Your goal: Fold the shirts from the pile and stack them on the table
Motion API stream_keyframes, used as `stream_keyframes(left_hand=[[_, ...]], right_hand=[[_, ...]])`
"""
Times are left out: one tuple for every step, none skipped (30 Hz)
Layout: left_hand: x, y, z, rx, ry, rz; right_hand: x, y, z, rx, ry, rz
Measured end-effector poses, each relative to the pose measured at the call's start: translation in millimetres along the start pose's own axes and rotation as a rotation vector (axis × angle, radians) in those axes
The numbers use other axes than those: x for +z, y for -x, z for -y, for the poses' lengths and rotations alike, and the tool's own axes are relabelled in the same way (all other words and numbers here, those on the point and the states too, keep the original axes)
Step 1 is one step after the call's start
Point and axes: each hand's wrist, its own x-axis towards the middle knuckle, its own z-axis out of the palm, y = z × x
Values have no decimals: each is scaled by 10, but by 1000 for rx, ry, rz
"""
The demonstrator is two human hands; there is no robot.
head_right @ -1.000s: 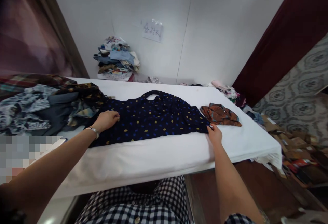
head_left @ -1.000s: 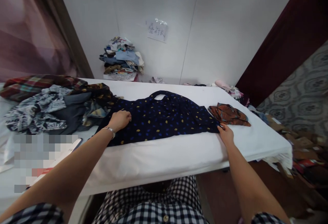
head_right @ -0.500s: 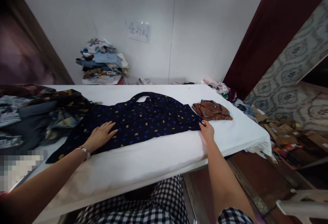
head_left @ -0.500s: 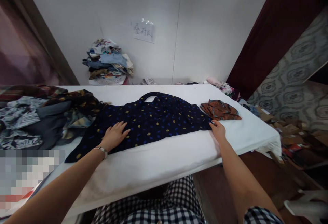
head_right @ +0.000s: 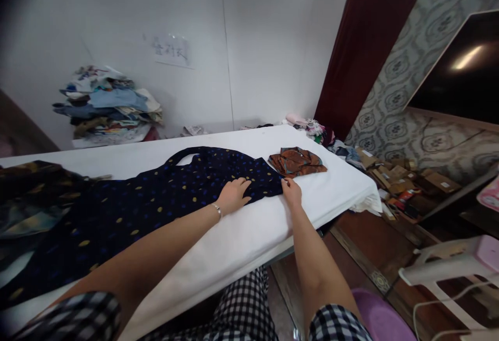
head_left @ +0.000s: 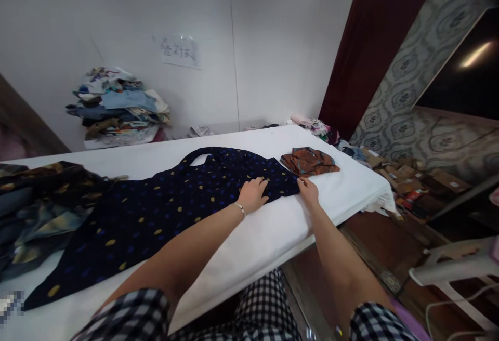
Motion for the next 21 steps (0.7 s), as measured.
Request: stream_keyframes(left_hand=[[58, -103, -27, -28, 14, -5], [94, -198, -35, -67, 32, -8], [109, -284, -26, -110, 56, -12], [101, -361, -7, -155, 83, -22], [70, -429, 21, -199, 116, -39], [15, -489, 55, -238, 155, -64], [-66, -543, 96, -275, 199, -93], [-171, -590, 142, -310, 249, -125], [-303, -631, 194, -343, 303, -160], [-459, -666, 253, -374, 356, -196], [-637, -693, 318, -401, 403, -234], [-836, -708, 388, -423, 456, -285], [-1050, -708, 464, -435, 508, -337], [-1273, -692, 542, -448, 579, -400], [-1501, -657, 623, -464, 763, -521], [-1726, -602, 704, -484, 907, -634], [-1942, -528, 784, -503, 942, -687], [-2142, -437, 861, -525, 968, -737], [-2323, -333, 934, -543, 1001, -789], [-2482, -219, 1002, -562, 1062, -850], [-2615, -99, 1063, -564, 1121, -900]], right_hand=[[3, -1, 0, 4, 0, 1], [9, -5, -4, 11, 3, 5], [16, -10, -10, 17, 6, 10], [25, -17, -18, 22, 7, 15], [34, -23, -26, 27, 7, 20], [42, -29, -33, 31, 3, 26], [49, -33, -39, 36, -1, 32], [54, -34, -43, 43, -5, 37], [56, -32, -44, 50, -3, 39], [56, -28, -43, 54, 3, 40], [52, -21, -39, 53, 14, 39], [47, -12, -34, 48, 28, 37], [40, -3, -28, 39, 40, 35], [34, 7, -22, 30, 49, 36], [28, 16, -18, 21, 54, 40], [24, 23, -16, 12, 56, 45], [22, 27, -17, 4, 60, 52], [22, 30, -20, -4, 68, 58], [23, 30, -25, -10, 81, 63], [25, 28, -32, -16, 98, 67], [27, 24, -40, -22, 116, 71]])
